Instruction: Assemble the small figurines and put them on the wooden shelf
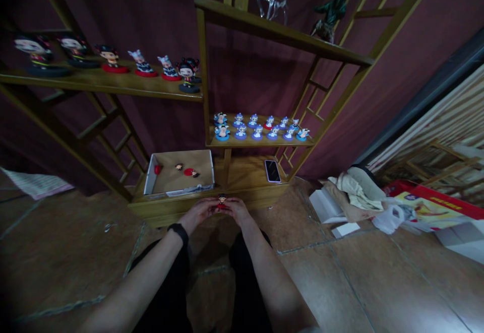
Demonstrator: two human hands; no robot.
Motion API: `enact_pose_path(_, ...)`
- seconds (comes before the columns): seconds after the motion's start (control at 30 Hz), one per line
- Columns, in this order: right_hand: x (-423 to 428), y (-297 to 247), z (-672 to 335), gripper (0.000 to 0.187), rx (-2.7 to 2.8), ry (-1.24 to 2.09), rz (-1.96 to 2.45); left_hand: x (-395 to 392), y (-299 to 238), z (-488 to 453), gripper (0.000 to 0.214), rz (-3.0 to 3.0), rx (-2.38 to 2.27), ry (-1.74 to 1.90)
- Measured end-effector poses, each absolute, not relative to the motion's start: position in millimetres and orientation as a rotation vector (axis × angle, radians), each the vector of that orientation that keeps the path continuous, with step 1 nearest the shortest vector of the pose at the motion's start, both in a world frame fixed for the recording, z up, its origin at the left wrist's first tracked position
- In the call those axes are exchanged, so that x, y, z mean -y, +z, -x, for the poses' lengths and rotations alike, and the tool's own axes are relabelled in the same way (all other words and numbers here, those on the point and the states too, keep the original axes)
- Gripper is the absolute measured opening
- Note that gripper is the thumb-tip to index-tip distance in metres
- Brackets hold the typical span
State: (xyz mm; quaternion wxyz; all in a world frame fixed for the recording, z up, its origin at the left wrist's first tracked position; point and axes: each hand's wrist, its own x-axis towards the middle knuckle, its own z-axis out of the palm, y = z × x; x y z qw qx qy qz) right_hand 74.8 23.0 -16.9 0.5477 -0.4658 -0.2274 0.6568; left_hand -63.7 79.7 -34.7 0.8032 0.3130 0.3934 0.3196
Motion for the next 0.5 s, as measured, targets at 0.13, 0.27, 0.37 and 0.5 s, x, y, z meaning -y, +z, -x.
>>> enact_pose_path(0.13, -22.4, -16.4, -76.6, 0.023, 0.523, 1.547, 1.124, -79.4, -34.1, 60.3, 0.017, -0.664, -0.880, 0.681)
enact_pose_path(0.27, -22.8, -18.4, -78.9, 0.020, 0.510, 1.543, 1.113, -79.5, -34.5, 56.9, 0.015, -0.662, -0.884, 0.690)
enact_pose_path(0.37, -23.2, -20.2, -79.6, 0.020, 0.510, 1.529, 1.113, -79.8, -35.3, 56.1, 0.016, -0.669, -0.876, 0.687)
enact_pose_path(0.5, -21.8, -19.3, -79.2, 0.021, 0.524, 1.510, 1.112, -79.9, -36.6, 56.6, 0.016, -0.705, -0.863, 0.683)
